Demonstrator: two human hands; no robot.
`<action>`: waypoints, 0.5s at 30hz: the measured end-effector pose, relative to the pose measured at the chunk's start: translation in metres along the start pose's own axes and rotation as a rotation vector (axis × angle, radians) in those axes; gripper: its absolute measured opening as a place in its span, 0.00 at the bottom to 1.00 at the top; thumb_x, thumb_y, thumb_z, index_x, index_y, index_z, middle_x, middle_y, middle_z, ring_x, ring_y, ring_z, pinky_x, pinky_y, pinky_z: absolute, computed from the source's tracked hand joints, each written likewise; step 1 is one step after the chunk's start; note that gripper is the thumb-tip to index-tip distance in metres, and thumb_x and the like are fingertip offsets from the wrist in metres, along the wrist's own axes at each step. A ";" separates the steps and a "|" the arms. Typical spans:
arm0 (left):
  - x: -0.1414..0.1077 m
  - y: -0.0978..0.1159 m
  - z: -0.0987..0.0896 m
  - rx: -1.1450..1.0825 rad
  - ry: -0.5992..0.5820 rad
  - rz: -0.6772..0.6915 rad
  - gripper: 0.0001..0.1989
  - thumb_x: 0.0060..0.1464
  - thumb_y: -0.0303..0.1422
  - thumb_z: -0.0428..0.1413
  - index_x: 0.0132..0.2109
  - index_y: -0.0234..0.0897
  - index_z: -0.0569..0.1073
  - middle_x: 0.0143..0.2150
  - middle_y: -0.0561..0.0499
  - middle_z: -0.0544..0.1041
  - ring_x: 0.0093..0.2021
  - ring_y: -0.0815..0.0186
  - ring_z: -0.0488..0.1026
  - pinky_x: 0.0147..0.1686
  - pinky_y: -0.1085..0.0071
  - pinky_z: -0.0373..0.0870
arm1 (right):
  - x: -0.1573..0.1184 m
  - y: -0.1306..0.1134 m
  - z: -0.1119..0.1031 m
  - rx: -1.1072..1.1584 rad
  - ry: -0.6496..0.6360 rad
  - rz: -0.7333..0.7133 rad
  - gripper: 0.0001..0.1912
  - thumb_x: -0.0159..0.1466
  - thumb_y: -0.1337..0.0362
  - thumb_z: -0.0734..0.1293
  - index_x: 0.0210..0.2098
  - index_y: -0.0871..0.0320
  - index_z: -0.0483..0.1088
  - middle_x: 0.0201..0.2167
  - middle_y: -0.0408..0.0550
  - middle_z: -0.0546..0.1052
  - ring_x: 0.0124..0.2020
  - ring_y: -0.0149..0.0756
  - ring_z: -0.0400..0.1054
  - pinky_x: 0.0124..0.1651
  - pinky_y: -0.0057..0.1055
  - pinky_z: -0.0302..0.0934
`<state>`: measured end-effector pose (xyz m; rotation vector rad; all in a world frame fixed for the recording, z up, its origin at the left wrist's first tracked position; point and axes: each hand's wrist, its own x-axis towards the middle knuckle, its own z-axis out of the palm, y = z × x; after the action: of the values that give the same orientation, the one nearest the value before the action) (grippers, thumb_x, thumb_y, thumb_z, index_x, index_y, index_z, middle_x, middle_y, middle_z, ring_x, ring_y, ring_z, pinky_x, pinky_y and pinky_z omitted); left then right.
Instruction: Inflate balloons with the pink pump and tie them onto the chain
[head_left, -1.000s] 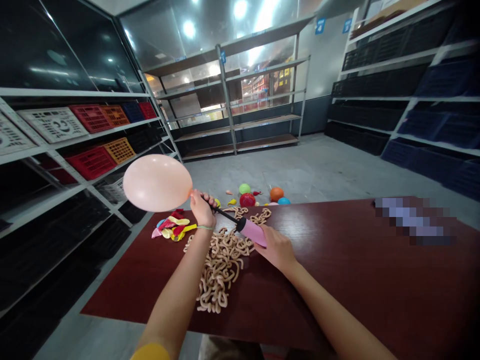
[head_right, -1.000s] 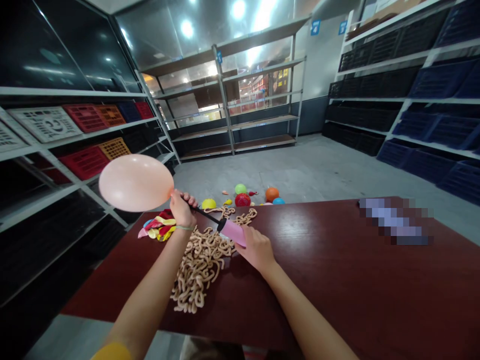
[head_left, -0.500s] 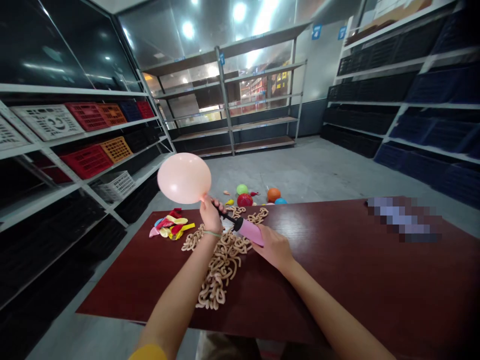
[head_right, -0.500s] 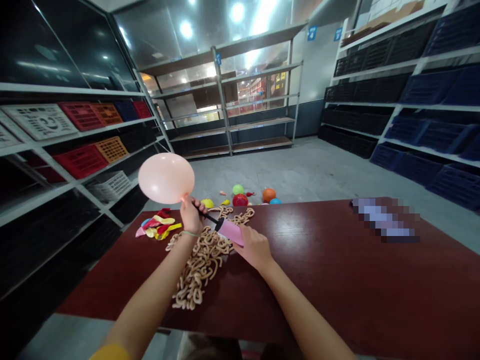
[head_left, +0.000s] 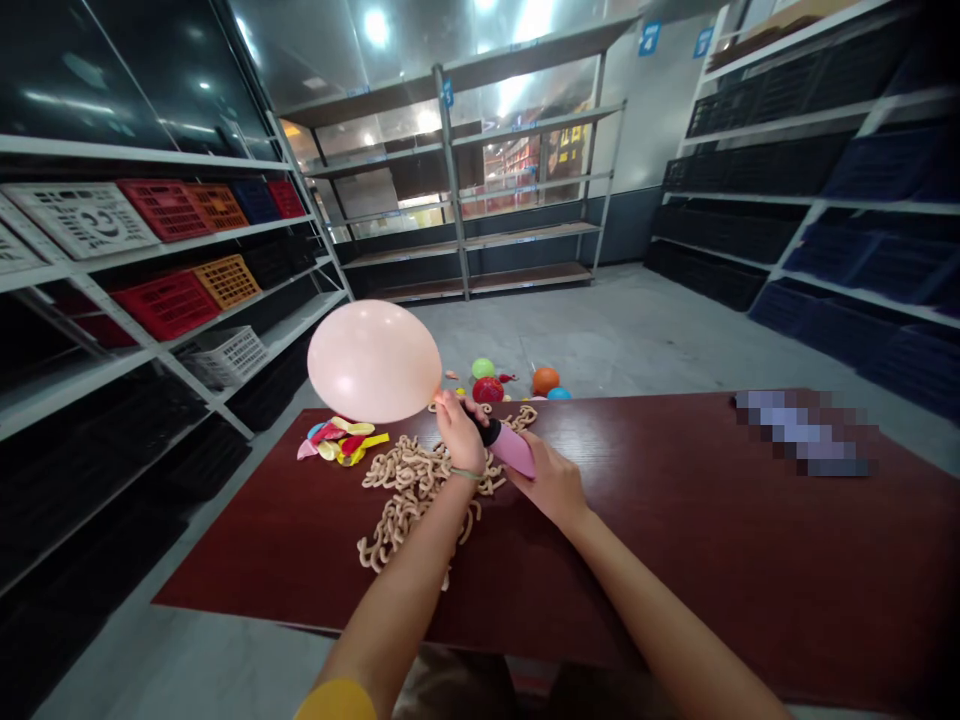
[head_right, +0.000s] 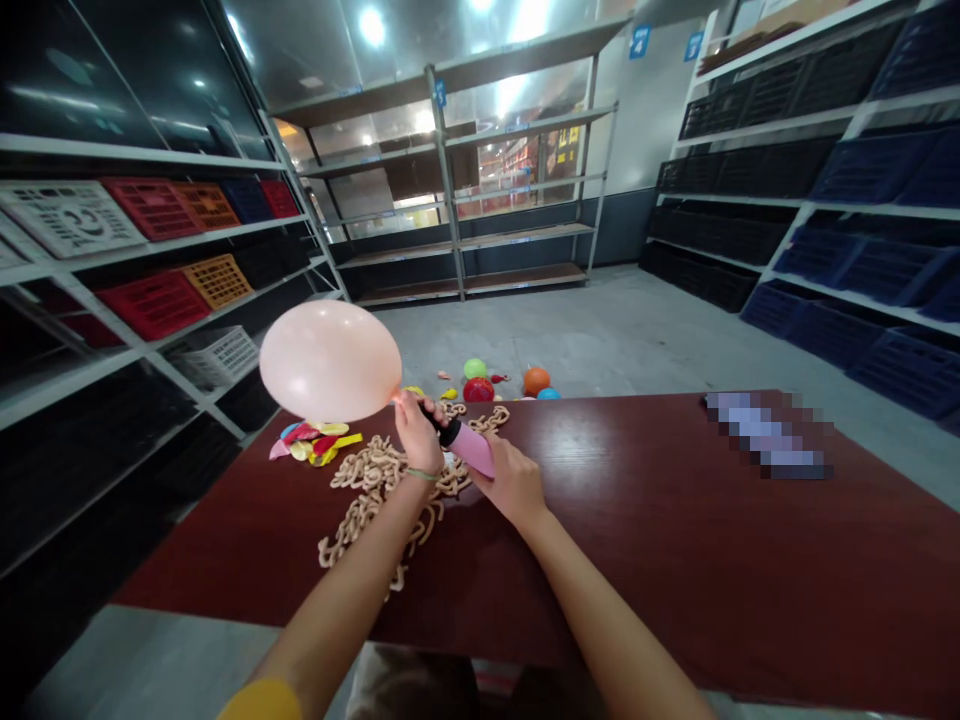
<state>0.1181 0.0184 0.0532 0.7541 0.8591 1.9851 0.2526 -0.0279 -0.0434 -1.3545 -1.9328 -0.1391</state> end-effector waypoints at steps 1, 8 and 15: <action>-0.003 -0.003 0.000 0.007 -0.015 0.002 0.19 0.60 0.50 0.50 0.31 0.40 0.59 0.21 0.60 0.62 0.16 0.75 0.61 0.16 0.77 0.60 | 0.000 0.000 -0.001 0.001 -0.006 0.001 0.26 0.64 0.53 0.66 0.57 0.58 0.62 0.45 0.52 0.78 0.40 0.41 0.74 0.38 0.31 0.62; 0.023 0.010 -0.026 0.141 0.002 0.003 0.17 0.60 0.47 0.50 0.31 0.39 0.60 0.21 0.57 0.67 0.20 0.70 0.69 0.23 0.73 0.68 | 0.001 0.000 0.001 -0.095 -0.051 -0.044 0.28 0.65 0.47 0.63 0.59 0.54 0.63 0.43 0.49 0.78 0.38 0.39 0.73 0.36 0.30 0.58; 0.073 0.052 -0.067 0.185 0.131 0.117 0.14 0.60 0.43 0.48 0.31 0.38 0.62 0.22 0.54 0.71 0.24 0.68 0.75 0.31 0.70 0.73 | 0.007 0.001 -0.013 -0.181 -0.109 0.020 0.29 0.66 0.46 0.61 0.61 0.53 0.63 0.42 0.50 0.77 0.39 0.40 0.70 0.36 0.31 0.54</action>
<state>0.0093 0.0396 0.0691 0.8012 1.1101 2.0967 0.2589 -0.0282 -0.0298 -1.5264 -2.0363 -0.2399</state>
